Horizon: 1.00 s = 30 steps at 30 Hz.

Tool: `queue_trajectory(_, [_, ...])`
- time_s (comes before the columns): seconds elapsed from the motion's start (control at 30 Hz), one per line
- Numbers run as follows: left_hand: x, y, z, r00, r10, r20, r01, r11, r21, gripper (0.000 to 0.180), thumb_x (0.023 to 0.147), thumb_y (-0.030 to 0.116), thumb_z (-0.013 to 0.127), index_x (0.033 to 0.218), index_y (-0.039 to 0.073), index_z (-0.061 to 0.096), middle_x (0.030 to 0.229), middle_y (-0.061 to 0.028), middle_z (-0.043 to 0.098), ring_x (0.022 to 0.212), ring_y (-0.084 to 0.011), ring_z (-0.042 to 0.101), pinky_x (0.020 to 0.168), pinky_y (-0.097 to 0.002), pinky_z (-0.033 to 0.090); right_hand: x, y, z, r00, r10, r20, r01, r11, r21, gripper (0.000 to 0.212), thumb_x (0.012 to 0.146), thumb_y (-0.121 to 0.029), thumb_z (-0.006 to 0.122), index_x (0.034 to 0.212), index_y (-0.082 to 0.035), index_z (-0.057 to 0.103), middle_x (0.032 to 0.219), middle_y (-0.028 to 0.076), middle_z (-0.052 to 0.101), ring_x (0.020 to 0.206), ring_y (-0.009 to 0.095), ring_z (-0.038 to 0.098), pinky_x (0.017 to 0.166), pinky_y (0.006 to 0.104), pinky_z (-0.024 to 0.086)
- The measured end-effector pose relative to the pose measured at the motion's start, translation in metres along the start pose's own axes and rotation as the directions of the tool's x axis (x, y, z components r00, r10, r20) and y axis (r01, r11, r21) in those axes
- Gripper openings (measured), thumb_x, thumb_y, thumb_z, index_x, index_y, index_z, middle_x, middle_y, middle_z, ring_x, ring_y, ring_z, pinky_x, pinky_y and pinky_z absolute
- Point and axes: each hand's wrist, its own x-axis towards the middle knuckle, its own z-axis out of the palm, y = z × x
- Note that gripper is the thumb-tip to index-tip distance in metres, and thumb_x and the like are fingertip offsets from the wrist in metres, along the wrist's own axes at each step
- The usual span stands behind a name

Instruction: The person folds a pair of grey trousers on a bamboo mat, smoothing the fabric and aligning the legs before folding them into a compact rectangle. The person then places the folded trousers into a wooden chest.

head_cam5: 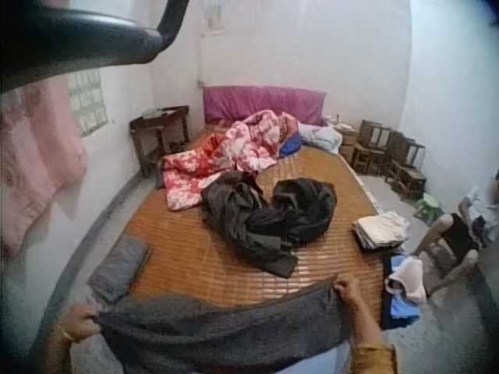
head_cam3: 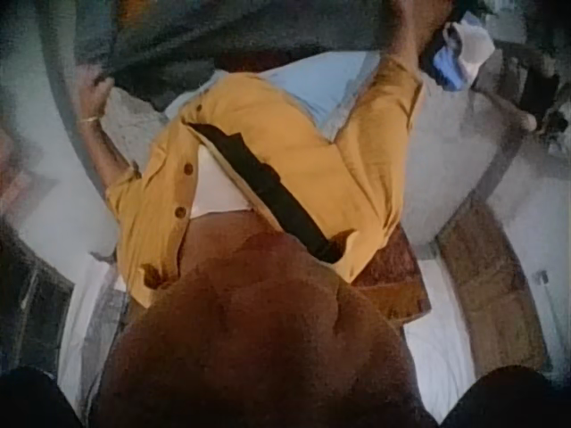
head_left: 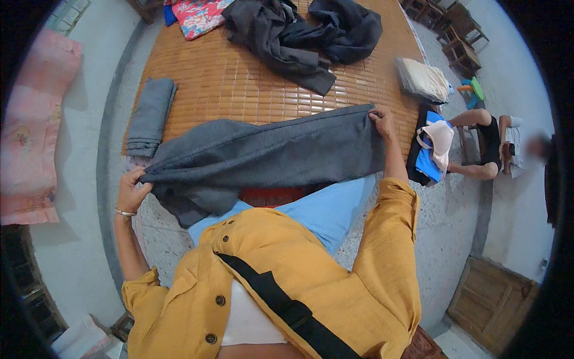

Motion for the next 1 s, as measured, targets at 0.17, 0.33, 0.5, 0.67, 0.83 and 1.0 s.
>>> queue_trajectory(0.17, [-0.001, 0.001, 0.003, 0.999, 0.009, -0.043, -0.008, 1.0, 0.007, 0.013, 0.063, 0.008, 0.057, 0.068, -0.002, 0.051, 0.068, -0.0059, 0.05, 0.062, -0.0148, 0.048, 0.06, -0.0261, 0.039, 0.008, 0.006, 0.001, 0.985, -0.169, 0.028, 0.171, 0.973, -0.156, 0.016, 0.07, -0.011, 0.069, 0.085, -0.005, 0.068, 0.078, 0.011, 0.065, 0.074, 0.019, 0.059, 0.07, 0.031, 0.045])
queue_trajectory(0.33, [-0.006, 0.007, 0.007, 0.996, 0.018, -0.091, -0.016, 1.0, 0.014, 0.016, 0.064, 0.01, 0.058, 0.073, -0.002, 0.053, 0.071, -0.0079, 0.053, 0.066, -0.0183, 0.052, 0.064, -0.0284, 0.042, 0.01, -0.012, 0.008, 0.987, -0.046, 0.155, 0.068, 0.988, -0.139, 0.018, 0.073, -0.01, 0.065, 0.091, -0.007, 0.068, 0.084, 0.01, 0.063, 0.083, 0.022, 0.058, 0.074, 0.0307, 0.044])
queue_trajectory(0.5, [-0.002, 0.013, -0.006, 0.999, 0.041, -0.013, -0.038, 0.99, 0.133, 0.021, 0.065, 0.012, 0.061, 0.079, -0.003, 0.055, 0.078, -0.0122, 0.056, 0.075, -0.0235, 0.055, 0.071, -0.0327, 0.044, -0.011, -0.077, -0.032, 0.992, -0.119, 0.032, 0.119, 0.993, -0.008, 0.023, 0.077, -0.011, 0.063, 0.099, -0.003, 0.066, 0.101, 0.007, 0.062, 0.091, 0.015, 0.056, 0.082, 0.0266, 0.042])
queue_trajectory(0.67, [-0.006, 0.021, -0.018, 0.997, 0.034, -0.074, -0.026, 0.994, 0.107, 0.017, 0.063, 0.011, 0.059, 0.07, -0.002, 0.051, 0.07, -0.0075, 0.051, 0.067, -0.017, 0.051, 0.063, -0.0289, 0.041, -0.016, -0.136, -0.108, 0.922, -0.386, -0.03, 0.387, 0.92, 0.065, 0.04, 0.077, 0.003, 0.06, 0.116, -0.004, 0.056, 0.112, 0.004, 0.058, 0.102, 0.015, 0.053, 0.089, 0.025, 0.039])
queue_trajectory(0.83, [-0.002, 0.011, -0.044, 0.971, 0.124, -0.202, -0.1, 0.987, 0.124, 0.014, 0.064, 0.007, 0.06, 0.072, -0.003, 0.054, 0.075, -0.0082, 0.057, 0.073, -0.0172, 0.055, 0.069, -0.0271, 0.043, -0.016, -0.19, -0.214, 0.836, -0.549, -0.008, 0.519, 0.794, -0.316, 0.038, 0.082, 0.002, 0.054, 0.119, -0.007, 0.052, 0.117, 0.008, 0.055, 0.108, 0.016, 0.049, 0.09, 0.0268, 0.038])
queue_trajectory(1.0, [0.007, 0.041, -0.094, 0.868, 0.308, -0.389, -0.258, 0.95, 0.176, 0.016, 0.065, 0.001, 0.064, 0.08, 0.0, 0.058, 0.086, -0.0086, 0.062, 0.084, -0.0183, 0.057, 0.078, -0.0261, 0.043, -0.004, -0.241, -0.333, 0.553, -0.751, -0.36, 0.404, 0.62, -0.672, 0.021, 0.086, -0.01, 0.052, 0.106, -0.005, 0.058, 0.102, 0.007, 0.062, 0.088, 0.016, 0.058, 0.081, 0.0271, 0.043])
